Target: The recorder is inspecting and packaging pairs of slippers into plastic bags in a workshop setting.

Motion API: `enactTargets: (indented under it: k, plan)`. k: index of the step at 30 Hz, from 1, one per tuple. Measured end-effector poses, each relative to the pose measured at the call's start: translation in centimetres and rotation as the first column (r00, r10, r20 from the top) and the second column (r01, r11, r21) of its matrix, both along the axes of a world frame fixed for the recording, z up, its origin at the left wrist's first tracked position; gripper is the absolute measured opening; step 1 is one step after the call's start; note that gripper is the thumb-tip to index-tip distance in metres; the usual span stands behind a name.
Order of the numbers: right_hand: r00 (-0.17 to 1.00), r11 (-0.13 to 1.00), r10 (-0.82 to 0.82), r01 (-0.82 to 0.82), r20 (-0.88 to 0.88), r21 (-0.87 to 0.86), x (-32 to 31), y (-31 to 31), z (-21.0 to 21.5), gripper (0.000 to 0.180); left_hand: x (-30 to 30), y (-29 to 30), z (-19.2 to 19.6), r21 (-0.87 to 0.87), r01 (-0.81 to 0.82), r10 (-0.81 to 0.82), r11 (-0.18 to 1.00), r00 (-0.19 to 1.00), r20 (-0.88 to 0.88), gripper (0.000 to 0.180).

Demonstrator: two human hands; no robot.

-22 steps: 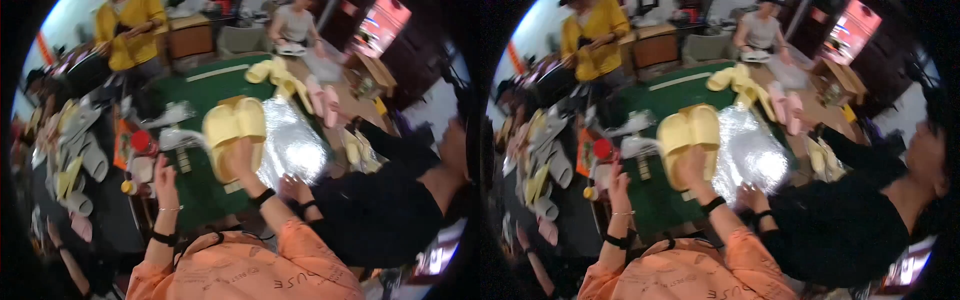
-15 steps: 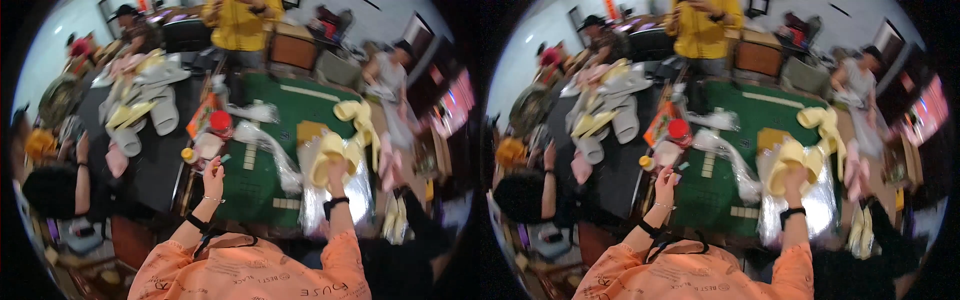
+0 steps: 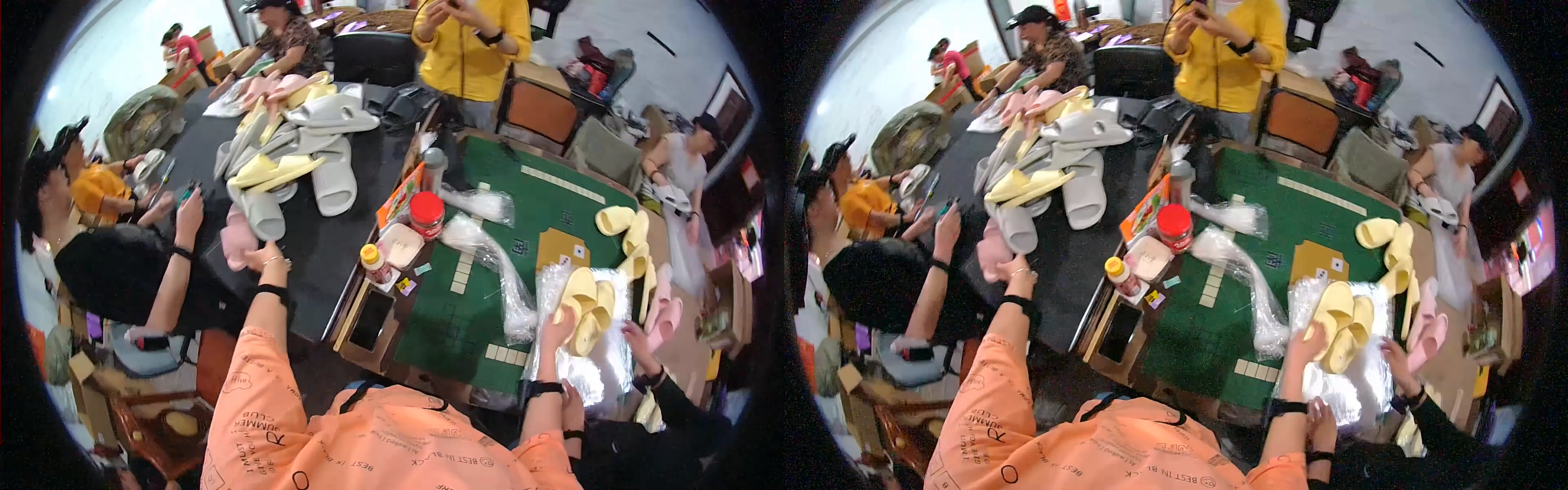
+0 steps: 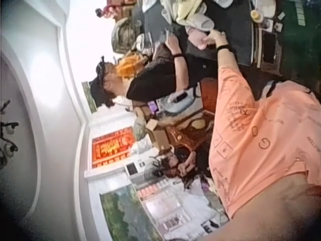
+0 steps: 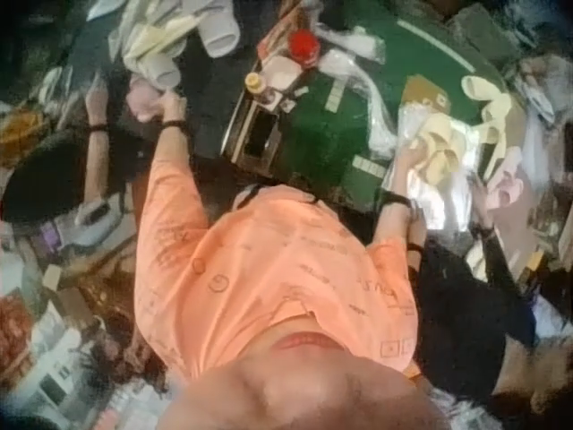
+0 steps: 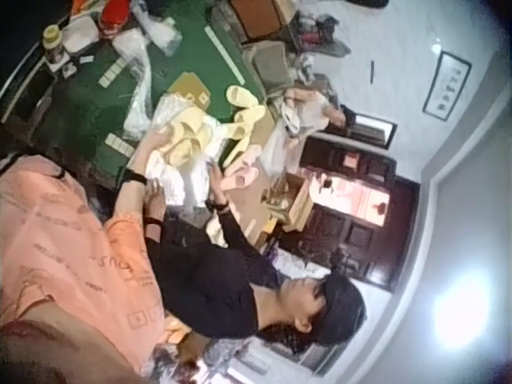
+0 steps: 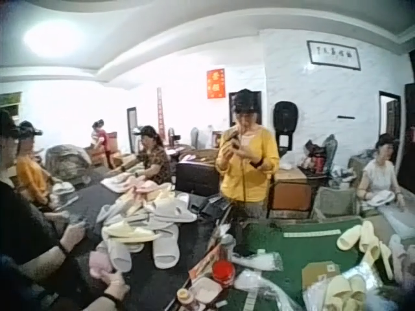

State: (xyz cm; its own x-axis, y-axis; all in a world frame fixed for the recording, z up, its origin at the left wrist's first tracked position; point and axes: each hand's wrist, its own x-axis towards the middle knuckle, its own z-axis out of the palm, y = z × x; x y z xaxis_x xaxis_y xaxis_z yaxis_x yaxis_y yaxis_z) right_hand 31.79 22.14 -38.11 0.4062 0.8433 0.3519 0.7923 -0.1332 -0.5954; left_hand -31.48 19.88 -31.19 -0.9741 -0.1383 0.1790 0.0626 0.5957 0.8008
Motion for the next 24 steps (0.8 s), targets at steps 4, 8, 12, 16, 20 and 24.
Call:
enactTargets:
  k: [4,8,12,16,20,24]
  plan:
    - [0.947,0.986,0.166,-0.152,-0.274,0.072,-7.2,-5.7,4.2,0.033,-4.0,-0.4,1.1,-0.312,0.602,-0.593,0.735,0.794,0.134,0.043]
    - [0.923,0.958,0.288,-0.280,-0.253,0.068,-12.6,-7.6,4.9,0.020,3.8,10.4,-2.0,-0.201,0.927,-0.928,0.316,0.346,0.137,0.038]
    - [0.889,0.943,0.313,-0.332,-0.334,-0.001,-14.2,-8.9,4.2,0.014,20.2,22.3,-2.8,0.052,0.994,-0.995,-0.096,-0.096,-0.010,0.038]
    - [0.864,0.944,0.249,-0.318,-0.437,-0.090,-14.2,-10.2,5.4,0.013,25.6,24.1,-4.3,0.214,0.935,-0.958,-0.283,-0.266,-0.107,0.038]
    - [0.836,0.906,0.293,-0.398,-0.464,-0.145,-14.6,-10.1,6.0,0.014,20.9,21.8,-6.3,0.333,0.910,-0.966,-0.249,-0.207,-0.158,0.037]
    - [0.845,0.890,0.399,-0.451,-0.356,-0.074,-14.8,-8.9,5.5,0.014,7.0,14.1,-6.2,0.389,0.921,-0.981,-0.035,0.042,-0.188,0.037]
